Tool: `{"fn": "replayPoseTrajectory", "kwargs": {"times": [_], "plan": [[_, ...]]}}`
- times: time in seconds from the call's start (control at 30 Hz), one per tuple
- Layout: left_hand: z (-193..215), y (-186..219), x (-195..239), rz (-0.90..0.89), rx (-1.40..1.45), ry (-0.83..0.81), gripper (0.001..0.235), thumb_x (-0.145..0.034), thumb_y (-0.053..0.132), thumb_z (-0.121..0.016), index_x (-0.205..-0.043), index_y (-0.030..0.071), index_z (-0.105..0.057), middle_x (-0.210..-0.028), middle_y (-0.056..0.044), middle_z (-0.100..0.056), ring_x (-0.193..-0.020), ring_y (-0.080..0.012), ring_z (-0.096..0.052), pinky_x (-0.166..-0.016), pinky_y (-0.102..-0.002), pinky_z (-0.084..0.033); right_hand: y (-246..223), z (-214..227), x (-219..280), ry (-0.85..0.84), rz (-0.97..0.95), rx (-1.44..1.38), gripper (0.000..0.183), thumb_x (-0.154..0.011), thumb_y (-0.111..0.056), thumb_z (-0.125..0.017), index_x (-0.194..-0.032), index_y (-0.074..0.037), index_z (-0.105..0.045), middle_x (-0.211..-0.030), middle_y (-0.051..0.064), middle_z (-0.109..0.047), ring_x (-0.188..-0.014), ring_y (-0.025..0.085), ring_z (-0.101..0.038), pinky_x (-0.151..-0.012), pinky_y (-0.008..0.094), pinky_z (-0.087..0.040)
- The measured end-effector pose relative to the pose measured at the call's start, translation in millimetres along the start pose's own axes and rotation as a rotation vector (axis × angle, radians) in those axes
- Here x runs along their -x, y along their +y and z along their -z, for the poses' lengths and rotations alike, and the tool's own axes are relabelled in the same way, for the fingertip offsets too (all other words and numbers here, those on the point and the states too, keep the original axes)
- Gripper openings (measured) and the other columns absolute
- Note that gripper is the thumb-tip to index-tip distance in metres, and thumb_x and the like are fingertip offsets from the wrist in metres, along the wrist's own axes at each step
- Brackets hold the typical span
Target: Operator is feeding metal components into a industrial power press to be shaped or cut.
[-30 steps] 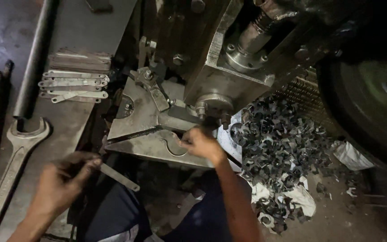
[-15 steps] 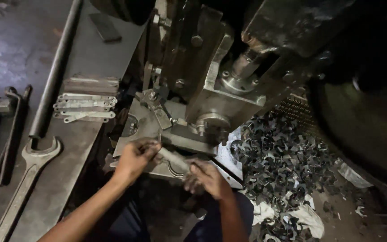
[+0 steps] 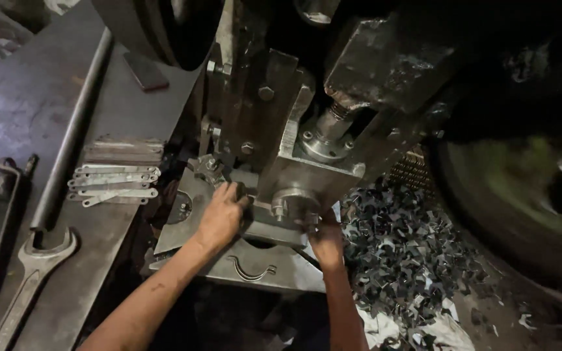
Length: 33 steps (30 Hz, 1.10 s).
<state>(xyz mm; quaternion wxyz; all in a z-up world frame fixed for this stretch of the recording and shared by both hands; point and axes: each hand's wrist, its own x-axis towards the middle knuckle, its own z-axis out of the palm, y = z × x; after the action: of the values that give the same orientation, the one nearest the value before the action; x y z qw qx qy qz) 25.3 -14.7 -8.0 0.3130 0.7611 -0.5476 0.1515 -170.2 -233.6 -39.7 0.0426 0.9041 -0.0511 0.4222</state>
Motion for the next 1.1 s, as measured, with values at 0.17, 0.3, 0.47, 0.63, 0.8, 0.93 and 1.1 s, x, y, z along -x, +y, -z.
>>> {"fn": "replayPoseTrajectory", "kwargs": {"times": [0.17,0.3,0.47,0.63,0.8,0.93,1.1], "plan": [[-7.3,-5.7,0.6,-0.074,-0.141,-0.027,0.032,-0.079,0.013,-0.064,-0.109,0.003,-0.072,-0.118,-0.023,-0.060,-0.118,-0.0405,-0.054,-0.101,-0.048,-0.047,57.0,-66.4,71.3,-0.249,-0.491,-0.235,0.017,-0.096,-0.010,-0.061,-0.106,-0.008,-0.074,-0.108,0.014,-0.076,-0.098,0.029,-0.073,-0.088,0.037,-0.057],[2.7,0.1,-6.2,-0.091,-0.097,0.005,0.037,-0.077,0.020,-0.065,-0.108,0.000,-0.072,-0.116,-0.024,-0.061,-0.116,-0.0416,-0.054,-0.098,-0.049,-0.047,27.6,-60.6,59.3,-0.031,-0.760,-0.859,0.050,-0.079,-0.002,-0.054,-0.128,-0.003,-0.066,-0.114,0.017,-0.074,-0.097,0.032,-0.068,-0.086,0.039,-0.056],[-5.0,2.3,-1.4,-0.093,-0.093,0.057,0.041,-0.072,0.018,-0.069,-0.109,0.001,-0.070,-0.121,-0.026,-0.060,-0.118,-0.0434,-0.053,-0.101,-0.049,-0.047,21.1,-70.0,71.6,-0.006,-0.603,-0.533,0.034,-0.088,-0.006,-0.061,-0.121,-0.002,-0.067,-0.114,0.015,-0.074,-0.102,0.030,-0.070,-0.091,0.041,-0.058],[-8.3,6.4,2.2,0.038,-0.118,-0.051,0.046,-0.075,0.009,-0.071,-0.121,0.002,-0.067,-0.121,-0.023,-0.060,-0.119,-0.0420,-0.054,-0.102,-0.048,-0.047,20.3,-71.0,71.6,-0.017,-0.836,-0.490,0.030,-0.091,-0.010,-0.073,-0.119,-0.001,-0.066,-0.109,0.016,-0.075,-0.096,0.031,-0.070,-0.087,0.044,-0.057],[24.3,-14.6,27.0,0.086,0.241,0.097,0.051,-0.075,0.002,-0.064,-0.127,-0.001,-0.062,-0.122,-0.022,-0.059,-0.116,-0.0417,-0.055,-0.100,-0.046,-0.048,-11.6,-34.6,41.2,0.714,-1.243,-1.917,0.050,-0.090,-0.028,-0.062,-0.134,-0.004,-0.058,-0.119,0.013,-0.073,-0.103,0.026,-0.071,-0.085,0.040,-0.060],[46.2,-96.3,83.9,0.117,-0.059,0.121,0.048,-0.073,0.004,-0.067,-0.121,0.001,-0.064,-0.123,-0.025,-0.060,-0.113,-0.0431,-0.057,-0.098,-0.048,-0.048,8.3,-21.1,103.3,0.386,-0.947,-1.202,0.038,-0.098,-0.006,-0.066,-0.134,0.000,-0.057,-0.114,0.010,-0.066,-0.101,0.017,-0.065,-0.085,0.031,-0.056],[109.0,-203.5,144.1,0.549,-0.392,0.120,0.038,-0.098,0.019,-0.050,-0.123,-0.005,-0.064,-0.116,-0.027,-0.062,-0.109,-0.0434,-0.058,-0.092,-0.052,-0.048,-2.3,15.6,191.2,0.357,-1.480,-1.118,0.023,-0.101,-0.017,-0.067,-0.110,0.004,-0.069,-0.089,0.010,-0.071,-0.077,0.018,-0.067,-0.071,0.031,-0.055]]}}
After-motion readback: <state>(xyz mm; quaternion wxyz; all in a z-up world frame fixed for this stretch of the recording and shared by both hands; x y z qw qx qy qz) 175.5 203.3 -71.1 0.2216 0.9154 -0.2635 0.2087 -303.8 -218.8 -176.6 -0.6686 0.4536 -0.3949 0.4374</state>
